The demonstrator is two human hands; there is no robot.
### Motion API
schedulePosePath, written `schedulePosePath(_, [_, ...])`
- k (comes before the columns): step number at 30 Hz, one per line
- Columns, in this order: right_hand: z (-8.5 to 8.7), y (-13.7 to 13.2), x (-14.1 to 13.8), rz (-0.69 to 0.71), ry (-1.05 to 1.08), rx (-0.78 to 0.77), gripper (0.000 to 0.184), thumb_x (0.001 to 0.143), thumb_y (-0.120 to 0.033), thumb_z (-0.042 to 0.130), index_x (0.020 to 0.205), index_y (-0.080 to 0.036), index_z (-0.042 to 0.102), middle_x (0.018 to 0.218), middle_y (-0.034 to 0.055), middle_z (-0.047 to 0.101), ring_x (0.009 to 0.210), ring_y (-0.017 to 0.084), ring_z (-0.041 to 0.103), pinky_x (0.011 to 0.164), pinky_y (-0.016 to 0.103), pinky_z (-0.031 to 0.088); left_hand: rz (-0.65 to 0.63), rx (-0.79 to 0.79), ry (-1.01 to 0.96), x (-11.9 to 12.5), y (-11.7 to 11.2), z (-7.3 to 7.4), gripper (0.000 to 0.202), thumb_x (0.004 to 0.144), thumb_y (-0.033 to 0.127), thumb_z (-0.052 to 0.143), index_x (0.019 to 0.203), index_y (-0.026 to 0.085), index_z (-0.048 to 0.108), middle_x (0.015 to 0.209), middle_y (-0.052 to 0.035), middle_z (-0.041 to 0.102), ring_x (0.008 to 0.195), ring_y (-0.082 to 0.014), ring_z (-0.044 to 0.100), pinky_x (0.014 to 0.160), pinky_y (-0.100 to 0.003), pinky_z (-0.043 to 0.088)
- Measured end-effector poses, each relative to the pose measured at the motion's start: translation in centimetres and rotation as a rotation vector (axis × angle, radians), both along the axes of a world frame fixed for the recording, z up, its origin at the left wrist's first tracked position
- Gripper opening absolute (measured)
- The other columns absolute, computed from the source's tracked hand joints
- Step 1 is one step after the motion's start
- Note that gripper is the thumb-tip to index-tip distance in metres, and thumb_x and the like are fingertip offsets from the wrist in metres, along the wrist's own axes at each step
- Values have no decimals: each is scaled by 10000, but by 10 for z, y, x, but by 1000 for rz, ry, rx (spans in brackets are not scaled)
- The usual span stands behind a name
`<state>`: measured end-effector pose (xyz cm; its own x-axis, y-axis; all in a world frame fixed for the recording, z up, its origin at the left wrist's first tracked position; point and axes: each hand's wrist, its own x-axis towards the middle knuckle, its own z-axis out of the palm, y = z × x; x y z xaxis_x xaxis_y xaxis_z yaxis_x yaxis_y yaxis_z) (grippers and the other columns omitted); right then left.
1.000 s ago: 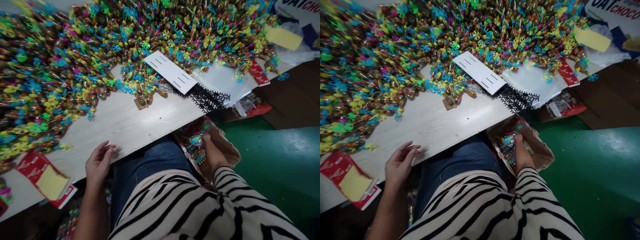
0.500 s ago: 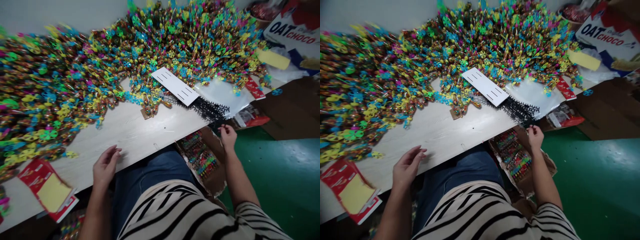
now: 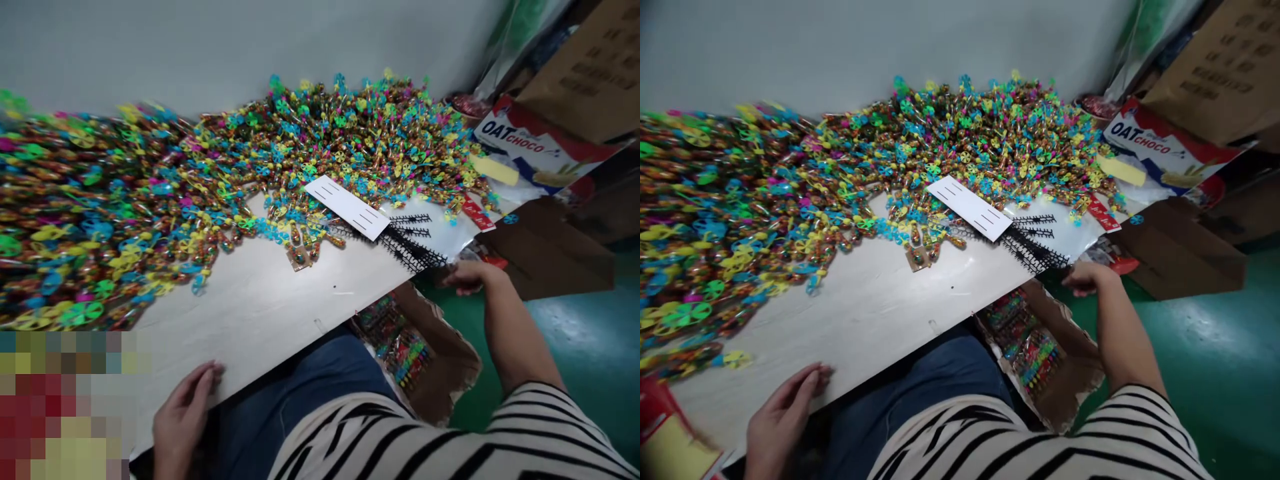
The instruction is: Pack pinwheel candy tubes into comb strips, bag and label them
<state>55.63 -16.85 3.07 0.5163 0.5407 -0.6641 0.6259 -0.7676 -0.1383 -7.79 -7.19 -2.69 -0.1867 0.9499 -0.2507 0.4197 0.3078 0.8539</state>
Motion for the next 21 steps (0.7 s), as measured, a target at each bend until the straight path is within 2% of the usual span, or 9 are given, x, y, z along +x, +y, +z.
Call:
schedulePosePath(1, [3, 3, 1, -13, 88, -19, 292, 781, -401, 710, 663, -138, 661, 583, 89, 636, 494, 190, 592, 482, 267, 452, 5, -1, -4, 0, 3, -2, 574, 645, 626, 658, 996, 173, 692, 897, -79, 738, 822, -232, 682, 899, -440, 535])
schedulePosePath(3, [7, 22, -2, 1, 99, 87, 303, 864, -434, 614, 833, -142, 685, 699, 88, 675, 589, 189, 620, 548, 261, 467, -23, 4, -4, 5, 9, -5, 577, 650, 629, 656, 1006, 177, 691, 911, -79, 738, 818, -221, 678, 885, -424, 541])
schedulePosePath(6, [4, 74, -24, 125, -217, 445, 302, 870, -382, 614, 1028, -131, 669, 917, 96, 691, 804, 209, 632, 723, 275, 476, -102, 21, -1, 20, 16, -4, 560, 668, 628, 650, 1006, 184, 697, 907, -79, 744, 824, -222, 688, 861, -391, 553])
schedulePosePath(9, [-12, 129, -69, 336, -330, 735, 426, 875, -393, 610, 1192, -109, 604, 1136, 135, 633, 1006, 243, 573, 871, 324, 440, -199, 27, -1, 37, 18, -1, 524, 688, 616, 649, 986, 189, 706, 918, -87, 749, 866, -239, 700, 872, -382, 551])
schedulePosePath(11, [-24, 159, -106, 568, -363, 815, 493, 850, -364, 643, 1265, -111, 562, 1282, 162, 547, 1171, 289, 460, 956, 381, 380, -254, 43, 3, 45, 16, 1, 509, 695, 617, 649, 961, 188, 713, 919, -94, 752, 893, -253, 702, 884, -386, 547])
schedulePosePath(13, [-34, 180, -139, 740, -423, 786, 465, 837, -284, 637, 1265, -119, 565, 1388, 165, 450, 1268, 326, 326, 985, 431, 317, -291, 70, 11, 50, 14, 5, 509, 690, 627, 652, 933, 185, 721, 893, -99, 754, 892, -265, 705, 875, -389, 552])
schedulePosePath(15, [-39, 195, -159, 795, -476, 739, 336, 856, -214, 572, 1174, -119, 624, 1396, 157, 433, 1275, 331, 278, 966, 450, 287, -311, 87, 7, 51, 12, 9, 520, 685, 637, 656, 924, 179, 723, 873, -104, 755, 877, -270, 710, 861, -389, 557])
schedulePosePath(17, [-39, 205, -165, 771, -498, 740, 254, 883, -182, 502, 1054, -118, 679, 1342, 150, 482, 1250, 323, 286, 941, 454, 274, -308, 81, -12, 49, 10, 12, 539, 688, 646, 653, 932, 170, 720, 871, -111, 754, 860, -267, 712, 853, -391, 559])
schedulePosePath(21, [-31, 218, -155, 638, -505, 830, 273, 913, -199, 456, 961, -131, 716, 1216, 148, 583, 1193, 333, 330, 901, 463, 276, -273, 42, -52, 48, 11, 16, 574, 696, 656, 642, 955, 148, 708, 882, -124, 752, 834, -256, 711, 823, -392, 566])
